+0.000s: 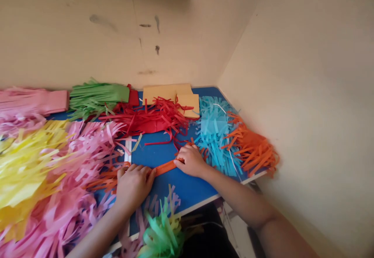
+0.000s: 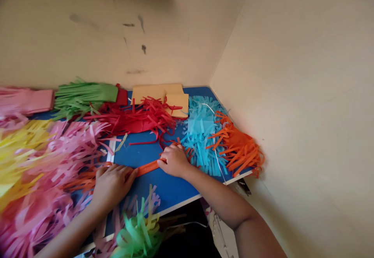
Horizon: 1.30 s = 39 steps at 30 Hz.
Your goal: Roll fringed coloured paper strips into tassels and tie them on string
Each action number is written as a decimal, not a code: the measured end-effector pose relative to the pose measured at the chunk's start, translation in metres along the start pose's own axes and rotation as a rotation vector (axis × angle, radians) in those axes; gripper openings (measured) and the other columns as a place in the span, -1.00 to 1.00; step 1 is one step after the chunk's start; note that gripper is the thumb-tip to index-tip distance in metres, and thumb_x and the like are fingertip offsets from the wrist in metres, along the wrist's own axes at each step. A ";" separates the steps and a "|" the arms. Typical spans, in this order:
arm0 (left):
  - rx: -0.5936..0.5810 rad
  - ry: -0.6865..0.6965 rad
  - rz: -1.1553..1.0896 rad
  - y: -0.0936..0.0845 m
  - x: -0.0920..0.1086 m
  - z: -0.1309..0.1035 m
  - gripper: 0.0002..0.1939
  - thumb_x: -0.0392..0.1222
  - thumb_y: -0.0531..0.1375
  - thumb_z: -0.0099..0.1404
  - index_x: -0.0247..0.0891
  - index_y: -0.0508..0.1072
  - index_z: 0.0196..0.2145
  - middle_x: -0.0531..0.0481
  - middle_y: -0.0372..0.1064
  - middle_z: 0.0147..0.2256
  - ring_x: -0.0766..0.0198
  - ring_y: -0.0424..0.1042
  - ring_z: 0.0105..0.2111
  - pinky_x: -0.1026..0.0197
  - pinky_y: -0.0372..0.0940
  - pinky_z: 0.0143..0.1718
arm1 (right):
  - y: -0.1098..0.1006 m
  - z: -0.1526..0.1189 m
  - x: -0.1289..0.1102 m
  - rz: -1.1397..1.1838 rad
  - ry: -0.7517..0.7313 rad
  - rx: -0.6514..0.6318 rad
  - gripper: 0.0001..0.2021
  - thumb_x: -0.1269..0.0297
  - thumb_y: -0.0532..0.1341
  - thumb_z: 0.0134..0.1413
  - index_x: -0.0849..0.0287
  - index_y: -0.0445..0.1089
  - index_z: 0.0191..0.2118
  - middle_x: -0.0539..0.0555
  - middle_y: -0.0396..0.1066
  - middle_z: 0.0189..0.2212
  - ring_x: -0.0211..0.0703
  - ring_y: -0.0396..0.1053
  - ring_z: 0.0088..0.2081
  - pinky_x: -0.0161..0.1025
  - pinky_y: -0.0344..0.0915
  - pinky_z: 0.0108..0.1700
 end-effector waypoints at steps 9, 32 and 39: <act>0.185 -0.022 0.093 -0.014 0.001 -0.005 -0.71 -0.02 0.06 0.38 -0.19 0.52 -0.25 -0.13 0.54 -0.25 -0.02 0.44 -0.15 -0.20 0.05 0.07 | -0.033 -0.007 0.004 -0.140 0.099 0.183 -0.82 0.17 0.32 0.11 0.17 0.45 -0.38 0.08 0.46 -0.30 -0.07 0.29 -0.17 -0.12 0.02 -0.12; 0.320 0.465 0.120 -0.011 0.021 -0.030 -0.71 -0.27 0.04 0.35 -0.07 0.54 -0.16 0.03 0.56 -0.28 0.03 0.42 -0.13 -0.17 0.01 0.12 | -0.003 -0.013 -0.045 -0.226 -0.470 0.051 -0.80 0.34 0.13 0.34 0.14 0.49 -0.29 0.04 0.52 -0.27 -0.15 0.28 -0.22 -0.09 -0.03 -0.13; 0.261 0.246 -0.151 -0.010 -0.011 -0.021 -0.66 0.09 0.08 0.37 -0.03 0.59 -0.39 0.05 0.56 -0.36 0.08 0.44 -0.23 -0.03 0.10 -0.07 | -0.009 -0.002 0.016 0.146 -0.166 -0.002 -0.88 0.17 0.43 0.02 0.07 0.57 -0.39 -0.04 0.51 -0.30 -0.18 0.31 -0.15 -0.18 0.04 -0.11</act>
Point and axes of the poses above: each hand's wrist, its own z-axis towards the middle knuckle, its own y-axis out of the palm, x = y × z, the point moved 10 cm from there along z, towards the middle knuckle
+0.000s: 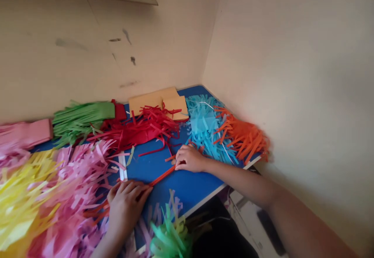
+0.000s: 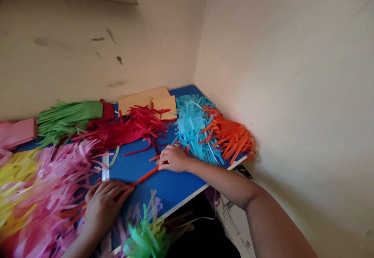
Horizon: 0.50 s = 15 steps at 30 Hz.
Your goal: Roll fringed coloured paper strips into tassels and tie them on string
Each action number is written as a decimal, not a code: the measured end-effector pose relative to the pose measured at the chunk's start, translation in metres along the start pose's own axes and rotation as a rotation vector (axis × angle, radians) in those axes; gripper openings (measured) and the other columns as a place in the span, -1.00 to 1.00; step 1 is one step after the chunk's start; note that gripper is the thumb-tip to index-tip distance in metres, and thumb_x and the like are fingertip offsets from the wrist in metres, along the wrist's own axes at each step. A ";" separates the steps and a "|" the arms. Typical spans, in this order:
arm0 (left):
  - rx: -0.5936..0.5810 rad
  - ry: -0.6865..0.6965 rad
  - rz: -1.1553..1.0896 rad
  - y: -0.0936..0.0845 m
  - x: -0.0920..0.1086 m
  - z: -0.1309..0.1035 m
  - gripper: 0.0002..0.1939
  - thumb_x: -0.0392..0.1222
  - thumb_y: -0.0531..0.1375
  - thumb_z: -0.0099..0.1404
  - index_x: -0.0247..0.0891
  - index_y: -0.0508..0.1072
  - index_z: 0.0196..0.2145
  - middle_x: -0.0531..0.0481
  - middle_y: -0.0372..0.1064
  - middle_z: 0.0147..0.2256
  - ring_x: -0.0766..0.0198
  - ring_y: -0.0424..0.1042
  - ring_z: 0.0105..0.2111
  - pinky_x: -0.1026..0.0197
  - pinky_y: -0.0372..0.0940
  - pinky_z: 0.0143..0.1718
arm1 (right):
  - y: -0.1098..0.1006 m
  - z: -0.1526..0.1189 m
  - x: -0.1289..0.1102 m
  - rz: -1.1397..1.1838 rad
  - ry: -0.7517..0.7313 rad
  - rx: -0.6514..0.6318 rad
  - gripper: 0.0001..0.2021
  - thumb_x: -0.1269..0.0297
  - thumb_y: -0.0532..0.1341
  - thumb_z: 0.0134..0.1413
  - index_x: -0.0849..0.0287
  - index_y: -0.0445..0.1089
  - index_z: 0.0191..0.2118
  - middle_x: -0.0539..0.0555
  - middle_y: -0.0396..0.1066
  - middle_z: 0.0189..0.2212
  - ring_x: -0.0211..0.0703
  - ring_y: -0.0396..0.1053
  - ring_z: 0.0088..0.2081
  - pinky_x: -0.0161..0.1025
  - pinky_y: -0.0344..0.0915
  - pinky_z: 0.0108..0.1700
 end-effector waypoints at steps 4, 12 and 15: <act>0.027 -0.063 -0.015 -0.003 -0.004 0.002 -0.61 0.12 0.06 0.37 -0.06 0.57 -0.41 0.03 0.55 -0.39 0.08 0.44 -0.24 -0.01 0.10 -0.09 | -0.002 0.004 0.001 0.029 0.068 -0.016 -0.86 0.17 0.41 0.05 0.09 0.56 -0.41 -0.01 0.51 -0.29 -0.14 0.31 -0.14 -0.16 0.05 -0.09; -0.101 -0.094 0.124 0.006 0.000 0.013 -0.69 0.03 0.13 0.33 -0.13 0.51 -0.47 -0.01 0.51 -0.40 0.07 0.41 -0.26 -0.08 0.08 -0.08 | 0.000 0.013 0.000 -0.063 0.190 -0.088 -0.89 0.26 0.39 -0.03 0.13 0.50 -0.47 0.01 0.49 -0.35 -0.09 0.31 -0.18 -0.12 0.05 -0.12; -0.105 0.020 0.177 0.003 0.013 0.014 -0.82 -0.12 0.14 0.33 -0.03 0.57 -0.27 -0.02 0.53 -0.29 0.04 0.40 -0.17 -0.16 0.04 0.03 | -0.006 0.012 -0.021 -0.152 0.025 -0.067 -0.98 0.30 0.33 0.07 0.09 0.52 -0.35 0.02 0.50 -0.24 -0.03 0.27 -0.07 -0.05 0.02 -0.07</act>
Point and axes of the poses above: each hand's wrist, its own z-axis towards the middle knuckle, its own y-axis out of the palm, x = y × z, the point moved 10 cm from there along z, towards the middle knuckle
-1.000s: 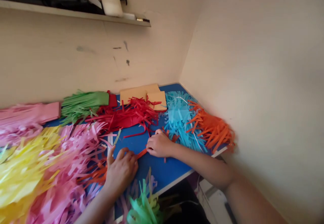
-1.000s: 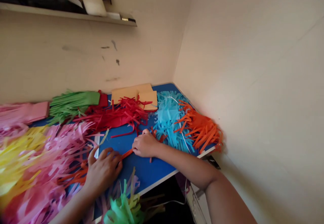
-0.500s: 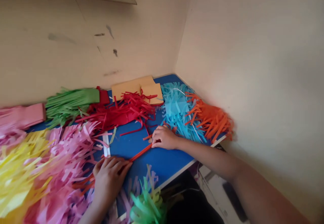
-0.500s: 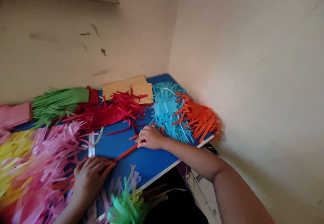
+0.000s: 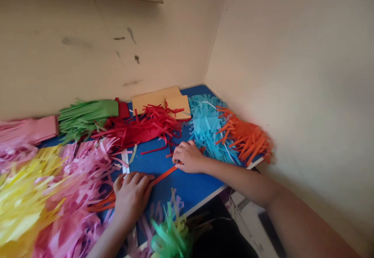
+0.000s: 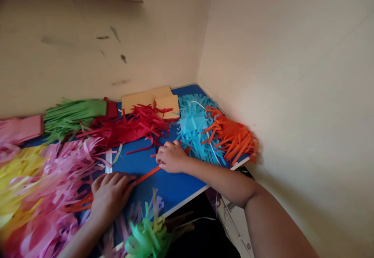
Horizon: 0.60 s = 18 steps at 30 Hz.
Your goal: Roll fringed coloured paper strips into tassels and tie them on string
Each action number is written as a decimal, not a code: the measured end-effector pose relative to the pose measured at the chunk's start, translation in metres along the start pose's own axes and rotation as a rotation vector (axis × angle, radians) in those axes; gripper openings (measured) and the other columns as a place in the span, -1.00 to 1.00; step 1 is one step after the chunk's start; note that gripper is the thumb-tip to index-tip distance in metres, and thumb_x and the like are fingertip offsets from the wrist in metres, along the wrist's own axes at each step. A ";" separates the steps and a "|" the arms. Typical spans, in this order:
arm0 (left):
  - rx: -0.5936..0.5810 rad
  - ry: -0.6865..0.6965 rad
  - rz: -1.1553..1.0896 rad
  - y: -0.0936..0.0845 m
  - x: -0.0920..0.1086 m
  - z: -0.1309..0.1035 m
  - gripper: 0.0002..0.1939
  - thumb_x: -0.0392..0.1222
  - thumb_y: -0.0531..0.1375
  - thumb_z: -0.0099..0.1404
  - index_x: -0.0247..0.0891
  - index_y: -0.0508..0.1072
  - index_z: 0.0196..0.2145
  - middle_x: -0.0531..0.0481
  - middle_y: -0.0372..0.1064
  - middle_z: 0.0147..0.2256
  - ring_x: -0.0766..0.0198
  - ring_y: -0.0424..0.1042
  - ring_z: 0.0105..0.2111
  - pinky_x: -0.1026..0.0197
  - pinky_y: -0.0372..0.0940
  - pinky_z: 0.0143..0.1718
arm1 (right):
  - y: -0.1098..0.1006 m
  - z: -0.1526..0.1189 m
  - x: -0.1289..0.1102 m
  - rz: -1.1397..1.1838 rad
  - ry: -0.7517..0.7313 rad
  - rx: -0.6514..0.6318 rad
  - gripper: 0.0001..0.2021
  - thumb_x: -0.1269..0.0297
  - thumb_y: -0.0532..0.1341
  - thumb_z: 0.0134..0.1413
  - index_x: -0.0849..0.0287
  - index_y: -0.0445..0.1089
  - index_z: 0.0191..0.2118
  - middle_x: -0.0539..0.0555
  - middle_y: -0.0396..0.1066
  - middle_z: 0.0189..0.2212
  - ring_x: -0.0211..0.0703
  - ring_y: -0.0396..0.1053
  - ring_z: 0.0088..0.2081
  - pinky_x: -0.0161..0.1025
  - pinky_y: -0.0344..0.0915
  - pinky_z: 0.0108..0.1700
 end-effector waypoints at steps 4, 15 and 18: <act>-0.003 0.202 0.067 -0.003 0.025 -0.002 -0.60 -0.36 0.09 0.29 0.11 0.53 -0.09 0.03 0.53 -0.22 0.01 0.39 -0.10 -0.25 -0.06 0.12 | -0.001 -0.015 -0.040 -0.177 -0.388 0.043 -0.88 0.24 0.22 0.23 0.07 0.50 -0.28 0.01 0.50 -0.18 -0.01 0.21 0.03 0.03 -0.05 0.00; 0.157 0.148 -0.002 -0.018 0.036 0.015 -0.80 -0.24 0.13 0.35 -0.12 0.55 -0.35 0.06 0.56 -0.35 0.06 0.43 -0.17 -0.19 -0.05 0.16 | 0.003 0.002 -0.048 -0.220 -0.274 0.095 -0.87 0.21 0.23 0.21 0.13 0.47 -0.25 0.06 0.49 -0.15 -0.03 0.23 -0.03 0.02 0.00 -0.02; 0.136 0.217 0.042 -0.009 0.035 0.006 -0.77 -0.28 0.10 0.35 -0.09 0.55 -0.23 0.03 0.57 -0.30 0.05 0.43 -0.16 -0.16 -0.02 0.11 | 0.007 -0.007 -0.069 -0.332 -0.365 0.193 -0.82 0.36 0.11 0.31 0.17 0.44 -0.28 0.07 0.47 -0.24 -0.06 0.25 -0.09 -0.02 0.01 -0.06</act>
Point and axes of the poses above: each hand's wrist, its own z-axis towards the middle knuckle, its own y-axis out of the palm, x = y × z, the point moved 10 cm from there along z, towards the middle knuckle
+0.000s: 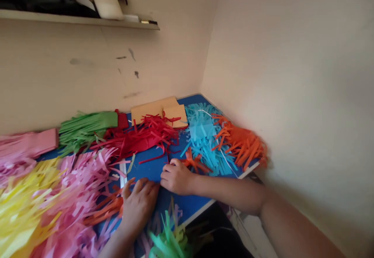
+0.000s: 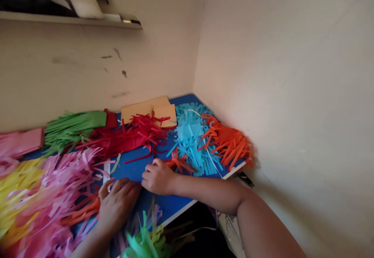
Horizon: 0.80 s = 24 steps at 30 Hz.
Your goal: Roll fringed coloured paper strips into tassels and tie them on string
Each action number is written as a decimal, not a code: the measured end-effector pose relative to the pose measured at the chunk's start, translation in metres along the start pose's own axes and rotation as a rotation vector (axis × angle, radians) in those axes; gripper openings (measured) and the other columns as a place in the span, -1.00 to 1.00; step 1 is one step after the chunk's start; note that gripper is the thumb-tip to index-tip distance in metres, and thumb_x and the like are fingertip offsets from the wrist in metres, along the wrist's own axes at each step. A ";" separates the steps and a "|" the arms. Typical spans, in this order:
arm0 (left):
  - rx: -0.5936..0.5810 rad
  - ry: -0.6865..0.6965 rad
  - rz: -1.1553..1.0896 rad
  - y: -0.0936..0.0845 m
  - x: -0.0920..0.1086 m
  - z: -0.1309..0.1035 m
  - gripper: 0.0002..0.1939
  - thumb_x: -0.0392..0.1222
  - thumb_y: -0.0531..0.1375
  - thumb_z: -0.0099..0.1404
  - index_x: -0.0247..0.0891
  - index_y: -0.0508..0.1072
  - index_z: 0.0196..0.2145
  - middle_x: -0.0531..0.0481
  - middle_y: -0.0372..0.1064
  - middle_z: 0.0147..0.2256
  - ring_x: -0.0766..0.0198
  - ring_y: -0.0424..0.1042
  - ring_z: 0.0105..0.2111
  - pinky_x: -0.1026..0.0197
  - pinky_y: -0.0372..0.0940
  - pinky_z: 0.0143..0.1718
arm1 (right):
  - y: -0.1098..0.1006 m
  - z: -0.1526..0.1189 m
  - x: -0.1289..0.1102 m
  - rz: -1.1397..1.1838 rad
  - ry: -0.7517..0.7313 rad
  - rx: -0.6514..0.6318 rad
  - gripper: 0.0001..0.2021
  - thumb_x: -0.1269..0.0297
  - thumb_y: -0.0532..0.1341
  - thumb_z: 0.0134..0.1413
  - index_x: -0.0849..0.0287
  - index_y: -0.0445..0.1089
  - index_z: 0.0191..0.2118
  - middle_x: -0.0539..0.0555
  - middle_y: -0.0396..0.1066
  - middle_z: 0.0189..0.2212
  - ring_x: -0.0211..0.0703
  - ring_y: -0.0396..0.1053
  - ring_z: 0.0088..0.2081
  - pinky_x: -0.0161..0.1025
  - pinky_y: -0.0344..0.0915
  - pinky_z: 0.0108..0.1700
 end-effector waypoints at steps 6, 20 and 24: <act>-0.041 -0.005 -0.070 0.012 -0.015 -0.026 -0.65 -0.31 0.06 0.33 -0.03 0.53 -0.05 -0.02 0.57 -0.18 0.04 0.42 -0.11 -0.07 0.08 0.00 | 0.006 -0.027 0.023 0.067 0.047 0.034 -0.78 0.36 0.12 0.34 0.10 0.50 -0.31 -0.01 0.51 -0.28 -0.16 0.28 -0.15 -0.07 -0.02 -0.10; -0.096 -0.362 -0.235 0.022 -0.045 -0.023 -0.70 0.04 0.11 0.33 -0.09 0.58 -0.37 -0.01 0.56 -0.33 0.07 0.45 -0.22 0.01 0.13 -0.14 | 0.024 -0.037 0.072 0.469 0.490 -0.186 -0.87 0.18 0.39 0.08 0.09 0.56 -0.41 -0.01 0.49 -0.28 -0.13 0.30 -0.14 -0.10 0.05 -0.01; -0.158 -0.376 -0.174 0.019 -0.038 -0.008 -0.78 -0.07 0.15 0.27 -0.13 0.52 -0.45 -0.03 0.52 -0.37 0.02 0.42 -0.23 -0.02 0.12 -0.16 | 0.026 -0.030 0.072 0.376 0.563 -0.309 -0.86 0.22 0.35 0.07 0.10 0.51 -0.47 0.01 0.49 -0.31 -0.07 0.29 -0.17 -0.04 0.05 -0.03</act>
Point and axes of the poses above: each hand's wrist, its own z-axis towards the middle knuckle, its own y-axis out of the palm, x = y × z, the point moved 10 cm from there along z, towards the middle knuckle
